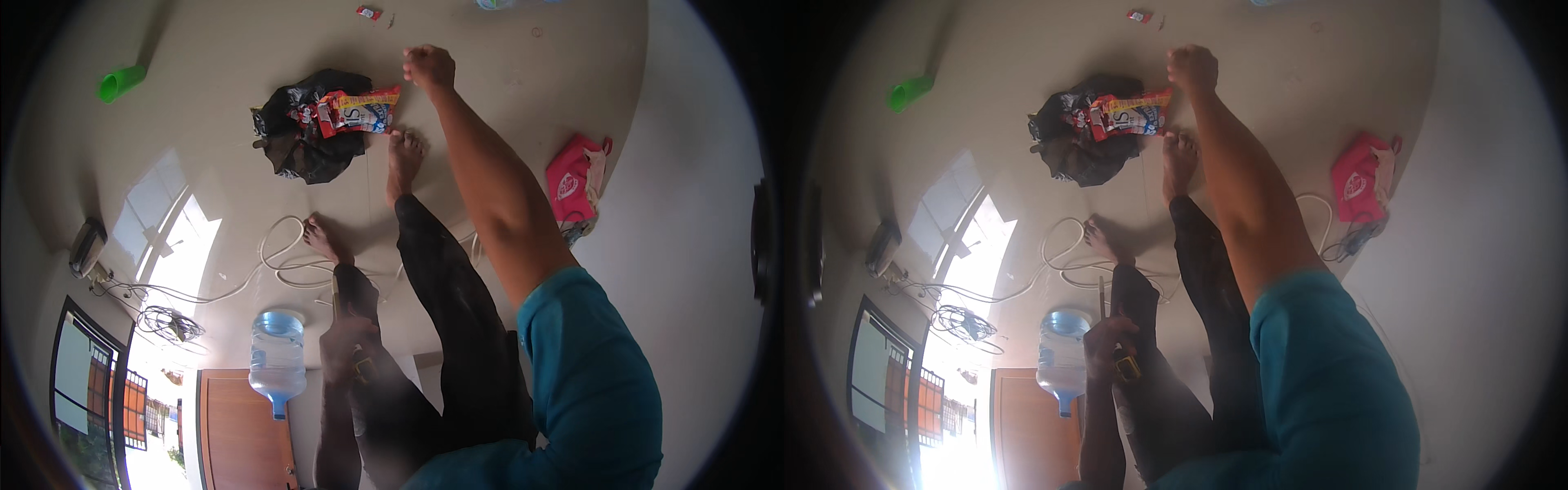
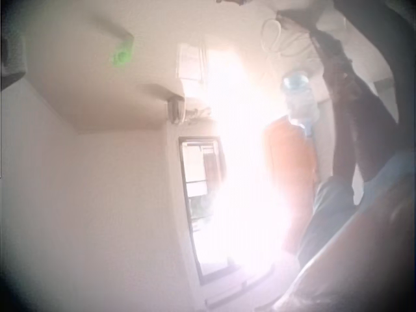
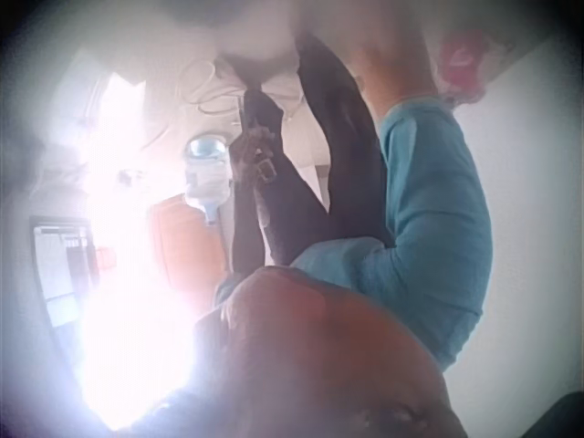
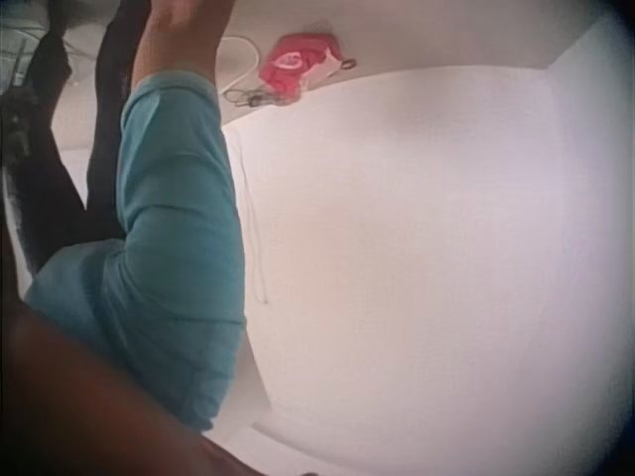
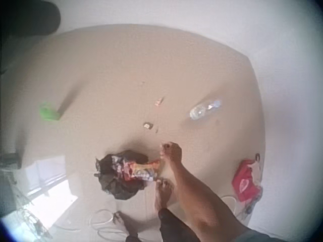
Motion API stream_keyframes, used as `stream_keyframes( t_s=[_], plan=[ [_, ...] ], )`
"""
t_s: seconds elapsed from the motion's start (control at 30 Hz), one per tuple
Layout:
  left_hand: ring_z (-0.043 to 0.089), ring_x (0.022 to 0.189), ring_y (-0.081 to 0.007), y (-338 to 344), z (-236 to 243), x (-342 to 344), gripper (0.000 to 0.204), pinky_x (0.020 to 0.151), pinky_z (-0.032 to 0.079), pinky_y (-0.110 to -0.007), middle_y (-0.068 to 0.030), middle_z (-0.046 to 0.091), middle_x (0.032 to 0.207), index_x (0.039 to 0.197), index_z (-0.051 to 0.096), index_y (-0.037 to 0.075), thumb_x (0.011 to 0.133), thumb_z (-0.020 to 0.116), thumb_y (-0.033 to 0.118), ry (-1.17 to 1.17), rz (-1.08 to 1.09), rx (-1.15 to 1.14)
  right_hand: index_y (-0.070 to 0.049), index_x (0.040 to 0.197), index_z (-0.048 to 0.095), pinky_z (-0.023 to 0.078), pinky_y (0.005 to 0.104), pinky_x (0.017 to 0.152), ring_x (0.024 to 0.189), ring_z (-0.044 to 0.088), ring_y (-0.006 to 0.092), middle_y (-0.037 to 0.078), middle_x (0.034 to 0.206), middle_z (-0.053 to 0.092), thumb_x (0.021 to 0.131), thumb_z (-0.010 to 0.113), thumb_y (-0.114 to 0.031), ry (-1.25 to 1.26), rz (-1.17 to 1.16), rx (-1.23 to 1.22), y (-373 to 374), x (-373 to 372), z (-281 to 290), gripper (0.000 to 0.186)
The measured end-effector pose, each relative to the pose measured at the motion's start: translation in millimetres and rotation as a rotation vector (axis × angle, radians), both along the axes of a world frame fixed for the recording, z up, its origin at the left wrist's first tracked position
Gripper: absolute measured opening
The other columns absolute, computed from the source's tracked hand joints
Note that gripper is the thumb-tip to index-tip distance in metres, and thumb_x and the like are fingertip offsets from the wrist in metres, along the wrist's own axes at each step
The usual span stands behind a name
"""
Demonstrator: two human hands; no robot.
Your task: The person measures and marks a ceramic tile using a tape measure, pencil, and spirit level. They also briefly handle a plastic bag and a PVC pipe fitting while working on the floor.
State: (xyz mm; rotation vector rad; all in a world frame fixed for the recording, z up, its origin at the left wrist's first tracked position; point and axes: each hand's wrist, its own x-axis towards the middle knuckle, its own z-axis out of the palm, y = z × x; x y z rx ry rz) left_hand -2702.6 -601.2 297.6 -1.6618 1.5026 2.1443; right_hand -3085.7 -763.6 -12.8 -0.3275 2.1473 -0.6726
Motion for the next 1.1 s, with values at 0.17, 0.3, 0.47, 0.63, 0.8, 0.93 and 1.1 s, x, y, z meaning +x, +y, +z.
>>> stream_keyframes(
  t_s=[0.17, 0.3, 0.47, 0.63, 0.8, 0.93, 1.1],
  plan=[
    [0.063, 0.065, -0.0117, -17.8, 39.7, -1.1, 0.023, 0.056, 0.047, -0.025, -0.003, 0.065, 0.08, 0.097, 0.064, 0.003, 0.098, 0.051, 0.022, 0.149, 0.273, 0.375, -0.016, 0.118, 0.061, 0.053, 0.0428, 0.074, 0.08, 0.071, 0.0298, 0.008, 0.081, 0.072, 0.086, 0.067, -0.035, -0.242, 0.735, -0.084, 86.4, 79.2, 184.0, 0.038],
    [0.061, 0.071, -0.009, -35.8, 93.4, 11.6, 0.023, 0.059, 0.048, -0.023, -0.0016, 0.063, 0.087, 0.109, 0.063, 0.003, 0.099, 0.052, 0.021, 0.062, -0.025, 0.495, -0.031, 0.153, 0.032, 0.056, 0.0425, 0.078, 0.085, 0.071, 0.0324, 0.009, 0.104, 0.072, 0.091, 0.059, -0.02, -0.558, 1.016, -0.184, 174.4, 152.3, 359.0, 0.069],
    [0.061, 0.059, -0.0163, -37.6, 185.4, 25.9, 0.03, 0.051, 0.051, -0.029, -0.0079, 0.062, 0.082, 0.12, 0.055, 0.006, 0.094, 0.058, 0.019, 0.052, -0.4, 0.689, -0.024, 0.12, 0.058, 0.056, 0.0429, 0.064, 0.074, 0.07, 0.03, 0.009, 0.089, 0.069, 0.088, 0.063, -0.027, -0.173, 0.874, -0.165, 252.4, 233.2, 475.4, 0.032],
    [0.059, 0.055, -0.0137, -28.3, 241.2, 27.9, 0.056, 0.047, 0.048, -0.023, -0.0085, 0.06, 0.079, 0.146, 0.039, 0.006, 0.096, 0.056, 0.025, 0.148, -0.426, 0.623, -0.014, 0.091, 0.066, 0.054, 0.0401, 0.063, 0.084, 0.067, 0.025, 0.011, 0.092, 0.065, 0.086, 0.067, -0.03, 0.262, 0.222, -0.168, 322.5, 284.4, 528.1, 0.016],
    [0.06, 0.067, -0.0182, -25.7, 237.8, 27.0, 0.051, 0.061, 0.053, -0.034, -0.0079, 0.058, 0.085, 0.14, 0.041, 0.003, 0.098, 0.054, 0.028, 0.0, -0.402, 0.859, -0.009, 0.095, 0.064, 0.052, 0.0433, 0.074, 0.099, 0.063, 0.0304, 0.013, 0.103, 0.064, 0.09, 0.062, -0.023, 0.325, -0.235, -0.06, 405.9, 328.6, 561.0, 0.015],
    [0.06, 0.072, -0.0232, 0.6, 228.7, 10.1, 0.04, 0.07, 0.053, -0.043, -0.0087, 0.06, 0.089, 0.13, 0.05, 0.006, 0.101, 0.045, 0.033, 0.038, -0.498, 0.991, -0.009, 0.106, 0.063, 0.05, 0.0473, 0.084, 0.101, 0.063, 0.0368, 0.012, 0.111, 0.062, 0.093, 0.054, -0.015, 0.136, -0.725, 0.006, 507.1, 374.1, 574.1, 0.017],
    [0.062, 0.074, -0.0221, 89.4, 243.3, -34.1, 0.03, 0.068, 0.054, -0.041, -0.0077, 0.06, 0.091, 0.113, 0.058, 0.009, 0.098, 0.051, 0.034, -0.046, -0.733, 0.877, -0.004, 0.107, 0.059, 0.051, 0.0547, 0.081, 0.091, 0.065, 0.044, 0.024, 0.097, 0.067, 0.1, 0.046, -0.03, -0.012, -0.968, 0.394, 658.4, 492.8, 583.5, 0.03]
  ],
)
